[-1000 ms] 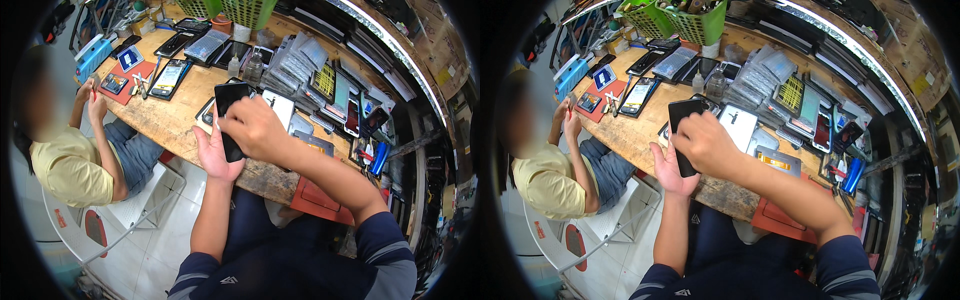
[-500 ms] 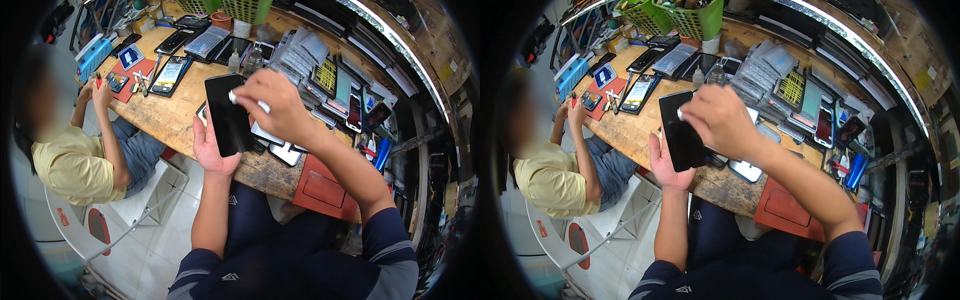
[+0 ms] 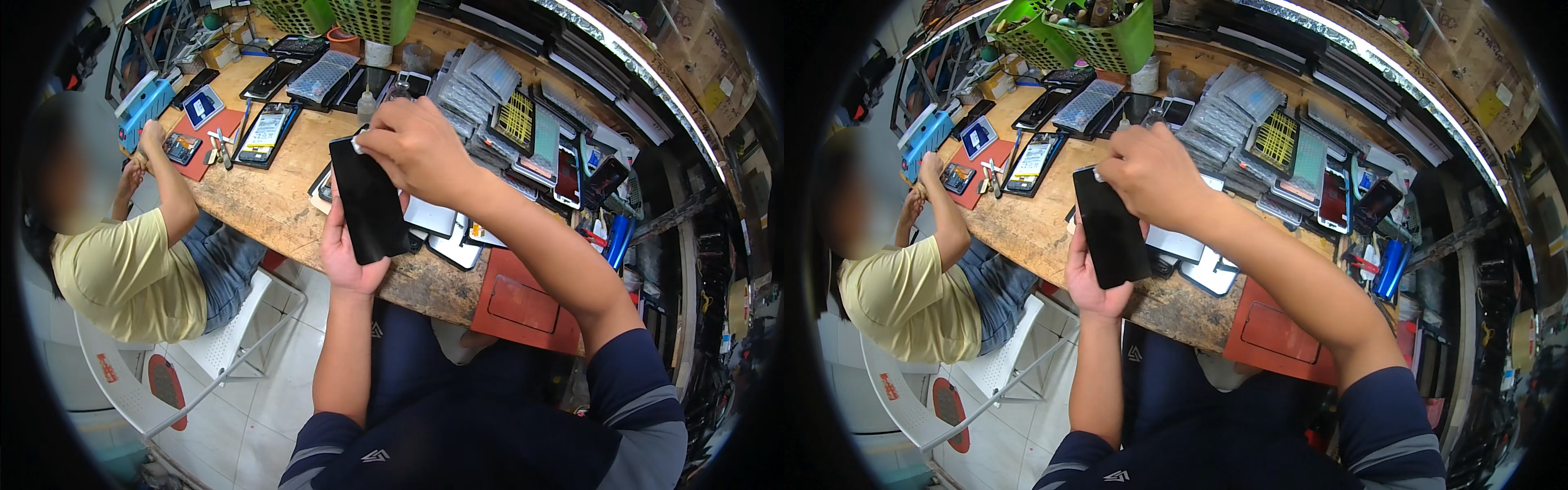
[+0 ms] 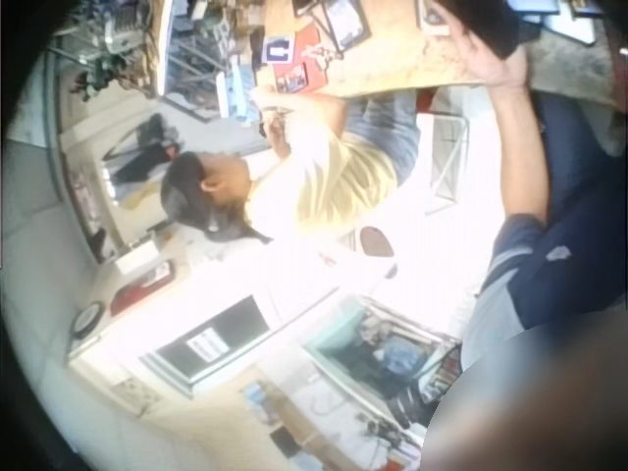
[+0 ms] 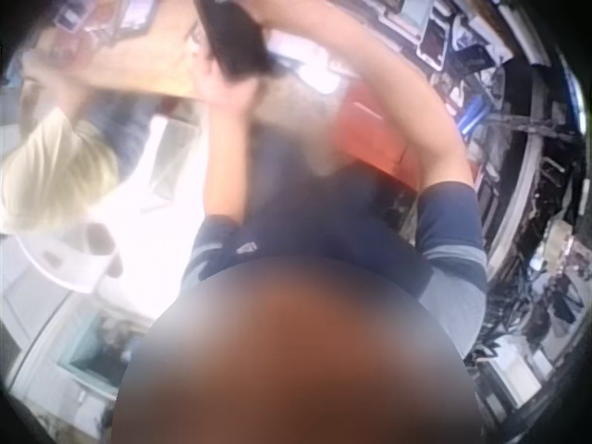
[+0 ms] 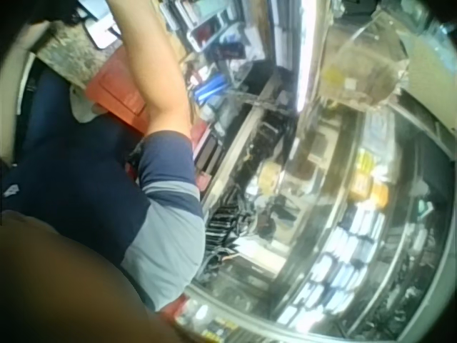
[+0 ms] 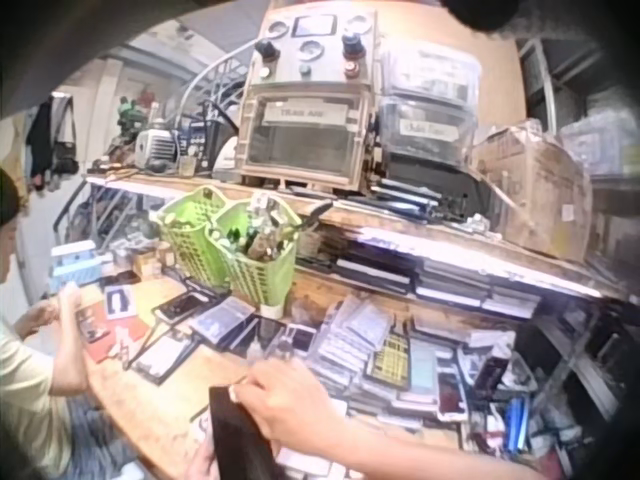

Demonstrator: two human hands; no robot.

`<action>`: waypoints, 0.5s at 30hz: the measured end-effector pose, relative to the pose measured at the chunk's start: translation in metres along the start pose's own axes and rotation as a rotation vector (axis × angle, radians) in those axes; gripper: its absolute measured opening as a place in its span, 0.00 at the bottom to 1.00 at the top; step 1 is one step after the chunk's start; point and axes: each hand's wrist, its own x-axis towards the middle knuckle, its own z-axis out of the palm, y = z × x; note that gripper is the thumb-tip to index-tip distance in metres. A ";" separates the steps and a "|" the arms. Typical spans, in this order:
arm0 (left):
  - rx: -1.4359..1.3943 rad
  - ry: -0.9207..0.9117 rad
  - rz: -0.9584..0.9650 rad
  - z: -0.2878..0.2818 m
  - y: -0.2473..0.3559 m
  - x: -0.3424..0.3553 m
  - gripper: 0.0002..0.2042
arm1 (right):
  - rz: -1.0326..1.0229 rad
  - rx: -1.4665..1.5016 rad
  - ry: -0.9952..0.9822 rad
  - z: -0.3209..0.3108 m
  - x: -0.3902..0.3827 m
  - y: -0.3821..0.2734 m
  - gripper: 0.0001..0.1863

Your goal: The person cleans a smartphone screen with a cloth, then handles a detached screen assembly and places it on a red mat. They use a vacuum press machine to bond the screen, then move to a heating station to apply heat to the assembly.

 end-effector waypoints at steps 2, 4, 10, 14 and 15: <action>0.037 0.020 0.003 0.001 0.002 0.000 0.25 | 0.027 0.029 -0.001 -0.006 -0.007 0.005 0.05; 0.053 0.021 0.008 -0.001 0.002 0.001 0.25 | 0.052 0.039 -0.008 -0.011 -0.012 0.007 0.06; -0.112 0.018 -0.043 -0.009 0.004 0.004 0.26 | 0.002 0.049 -0.080 -0.017 -0.042 -0.013 0.07; 0.044 0.077 0.021 -0.007 0.006 0.008 0.26 | 0.027 0.123 -0.126 -0.022 -0.081 -0.049 0.09; 0.080 0.084 0.040 -0.006 0.006 0.008 0.26 | 0.027 0.141 -0.143 -0.024 -0.090 -0.058 0.09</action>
